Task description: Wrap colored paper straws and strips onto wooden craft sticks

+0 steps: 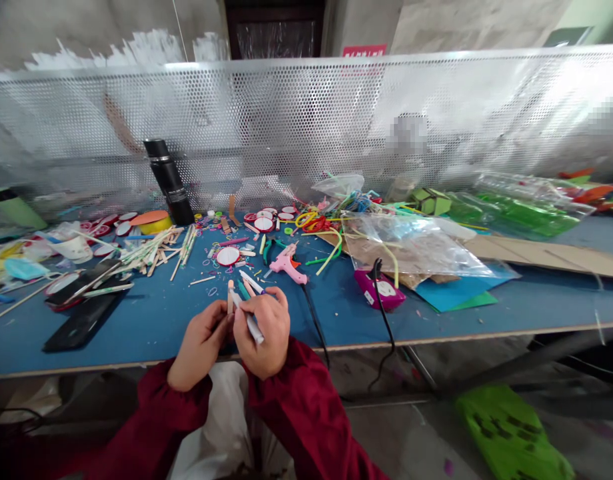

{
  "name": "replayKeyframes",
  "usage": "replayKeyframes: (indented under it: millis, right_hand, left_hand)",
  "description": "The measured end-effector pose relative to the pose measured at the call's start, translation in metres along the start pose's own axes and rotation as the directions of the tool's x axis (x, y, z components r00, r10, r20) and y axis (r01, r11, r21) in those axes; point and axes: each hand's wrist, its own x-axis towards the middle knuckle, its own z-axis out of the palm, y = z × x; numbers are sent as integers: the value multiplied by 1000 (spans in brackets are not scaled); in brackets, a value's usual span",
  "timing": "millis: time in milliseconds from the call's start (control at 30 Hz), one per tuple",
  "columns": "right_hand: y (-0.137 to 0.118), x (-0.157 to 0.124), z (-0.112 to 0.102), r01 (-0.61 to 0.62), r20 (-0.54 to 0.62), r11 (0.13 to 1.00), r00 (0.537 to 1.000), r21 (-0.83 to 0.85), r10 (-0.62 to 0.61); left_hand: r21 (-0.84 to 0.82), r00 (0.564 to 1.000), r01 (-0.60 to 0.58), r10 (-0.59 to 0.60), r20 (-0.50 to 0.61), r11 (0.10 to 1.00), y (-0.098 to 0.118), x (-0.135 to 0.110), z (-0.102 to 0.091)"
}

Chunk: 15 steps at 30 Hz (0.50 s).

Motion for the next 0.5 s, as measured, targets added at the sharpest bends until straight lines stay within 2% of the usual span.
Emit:
replayKeyframes:
  millis: [367,500]
  right_hand:
    - [-1,1,-1,14,27,1000,1000,4,-14]
    - [0,0,-1,4,1,1000,1000,4,-4]
  left_hand:
    - [-2,1000,-14,14,-9,1000,0,-1,1]
    - [1,1000,-10,10,-1,1000,-1,-1,0]
